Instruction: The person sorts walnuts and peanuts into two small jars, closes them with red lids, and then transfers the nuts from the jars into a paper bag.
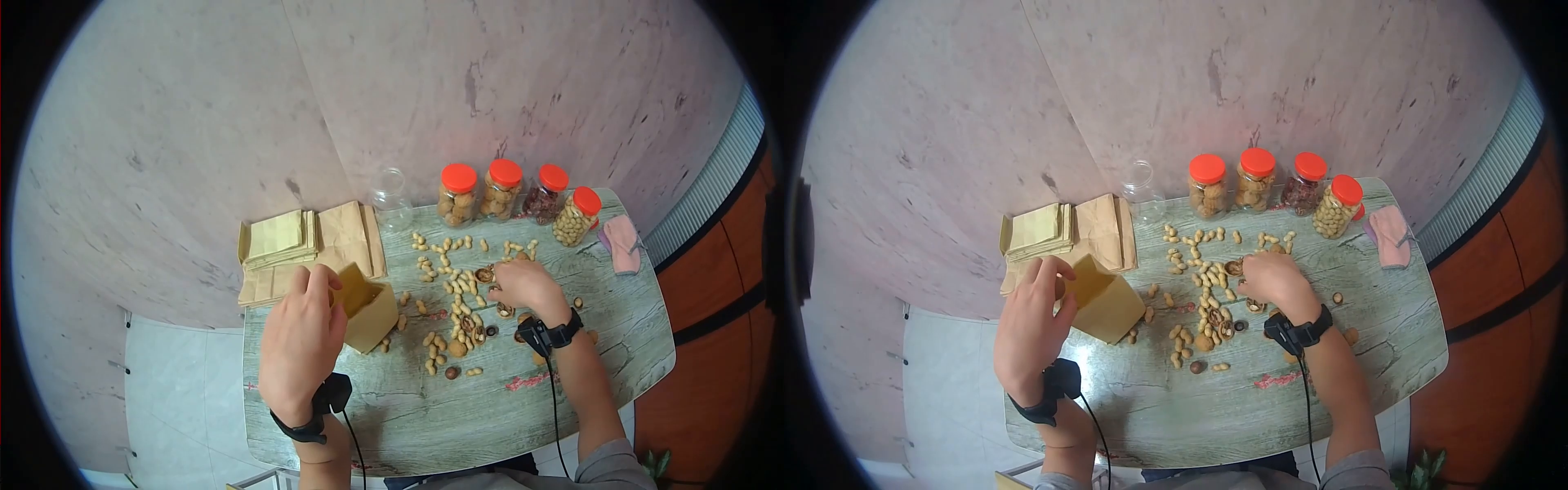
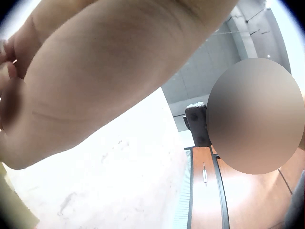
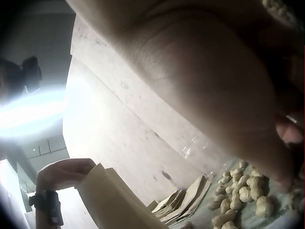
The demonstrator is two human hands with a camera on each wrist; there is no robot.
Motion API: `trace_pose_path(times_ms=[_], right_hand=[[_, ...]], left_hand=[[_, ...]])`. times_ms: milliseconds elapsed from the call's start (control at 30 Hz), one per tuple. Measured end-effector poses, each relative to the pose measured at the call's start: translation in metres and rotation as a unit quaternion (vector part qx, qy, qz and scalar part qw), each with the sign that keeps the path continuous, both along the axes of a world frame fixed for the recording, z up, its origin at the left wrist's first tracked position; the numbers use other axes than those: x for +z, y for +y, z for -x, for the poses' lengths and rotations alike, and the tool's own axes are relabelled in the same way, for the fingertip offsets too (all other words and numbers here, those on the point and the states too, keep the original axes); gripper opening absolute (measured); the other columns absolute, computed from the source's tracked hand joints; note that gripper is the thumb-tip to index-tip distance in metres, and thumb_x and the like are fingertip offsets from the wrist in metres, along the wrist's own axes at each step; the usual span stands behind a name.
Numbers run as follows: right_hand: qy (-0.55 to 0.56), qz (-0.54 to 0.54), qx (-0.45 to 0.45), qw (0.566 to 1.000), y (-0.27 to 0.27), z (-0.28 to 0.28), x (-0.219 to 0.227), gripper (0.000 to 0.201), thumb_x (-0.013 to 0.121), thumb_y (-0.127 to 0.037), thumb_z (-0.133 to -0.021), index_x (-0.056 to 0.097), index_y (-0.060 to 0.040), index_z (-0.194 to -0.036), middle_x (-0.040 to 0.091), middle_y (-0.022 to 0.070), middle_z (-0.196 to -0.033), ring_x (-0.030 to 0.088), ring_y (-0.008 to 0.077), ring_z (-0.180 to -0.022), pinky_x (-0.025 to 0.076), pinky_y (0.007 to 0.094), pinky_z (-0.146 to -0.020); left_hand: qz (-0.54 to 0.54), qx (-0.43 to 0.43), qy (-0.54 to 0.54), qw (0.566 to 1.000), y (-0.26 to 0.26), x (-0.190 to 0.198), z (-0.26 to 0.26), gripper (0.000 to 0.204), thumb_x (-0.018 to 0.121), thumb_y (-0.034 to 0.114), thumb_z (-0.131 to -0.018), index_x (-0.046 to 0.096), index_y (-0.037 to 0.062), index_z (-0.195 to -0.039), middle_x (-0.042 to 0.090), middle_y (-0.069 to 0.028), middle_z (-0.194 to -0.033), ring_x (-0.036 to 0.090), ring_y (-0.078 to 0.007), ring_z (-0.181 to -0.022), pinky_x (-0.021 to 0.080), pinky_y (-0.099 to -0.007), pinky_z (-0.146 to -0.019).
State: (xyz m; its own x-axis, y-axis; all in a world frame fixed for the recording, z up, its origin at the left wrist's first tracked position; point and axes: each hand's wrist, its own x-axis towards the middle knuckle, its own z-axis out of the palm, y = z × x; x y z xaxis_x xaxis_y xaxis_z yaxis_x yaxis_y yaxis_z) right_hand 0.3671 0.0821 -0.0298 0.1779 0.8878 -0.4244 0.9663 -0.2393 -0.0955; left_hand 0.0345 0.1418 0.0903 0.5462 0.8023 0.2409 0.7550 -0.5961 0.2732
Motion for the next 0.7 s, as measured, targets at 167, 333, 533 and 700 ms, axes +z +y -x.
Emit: trace_pose_path(times_ms=[167,333,533,700], right_hand=[[-0.004,-0.018,0.006,1.0,-0.003,-0.007,-0.004,0.039,0.077,-0.033,-0.092,0.066,0.0023,-0.106,0.073,0.0217,-0.092,0.073,0.0383,-0.091,0.058,0.0484,-0.083],[0.053,-0.072,0.021,0.996,-0.007,-0.018,0.013,0.029,0.07,-0.023,-0.089,0.064,0.0008,-0.105,0.071,0.0217,-0.09,0.07,0.039,-0.087,0.055,0.0473,-0.078],[0.099,-0.106,0.013,0.989,-0.015,-0.043,0.004,0.027,0.071,-0.026,-0.09,0.068,-0.0025,-0.103,0.073,0.0182,-0.088,0.069,0.0389,-0.084,0.054,0.0482,-0.076],[0.016,-0.007,0.01,1.0,-0.014,-0.03,0.021,0.037,0.078,-0.036,-0.091,0.068,-0.0015,-0.1,0.074,0.0146,-0.084,0.073,0.0321,-0.075,0.054,0.045,-0.071]], left_hand=[[0.002,0.002,-0.062,0.998,0.001,-0.004,-0.004,0.024,0.068,-0.003,-0.088,0.061,0.0045,-0.11,0.063,-0.0116,-0.101,0.068,-0.0325,-0.088,0.053,-0.044,-0.077],[0.006,0.012,-0.056,0.998,0.002,-0.003,-0.006,0.026,0.069,-0.005,-0.086,0.061,0.0042,-0.11,0.063,-0.0105,-0.103,0.071,-0.0293,-0.09,0.055,-0.0416,-0.078],[-0.011,0.014,-0.038,0.999,0.004,-0.005,-0.007,0.026,0.07,-0.004,-0.087,0.061,0.0043,-0.11,0.063,-0.0088,-0.103,0.072,-0.026,-0.091,0.056,-0.0395,-0.078],[-0.022,0.017,-0.037,0.999,0.004,-0.005,-0.008,0.026,0.07,-0.004,-0.087,0.062,0.0043,-0.11,0.064,-0.008,-0.102,0.071,-0.026,-0.09,0.057,-0.0386,-0.078]])
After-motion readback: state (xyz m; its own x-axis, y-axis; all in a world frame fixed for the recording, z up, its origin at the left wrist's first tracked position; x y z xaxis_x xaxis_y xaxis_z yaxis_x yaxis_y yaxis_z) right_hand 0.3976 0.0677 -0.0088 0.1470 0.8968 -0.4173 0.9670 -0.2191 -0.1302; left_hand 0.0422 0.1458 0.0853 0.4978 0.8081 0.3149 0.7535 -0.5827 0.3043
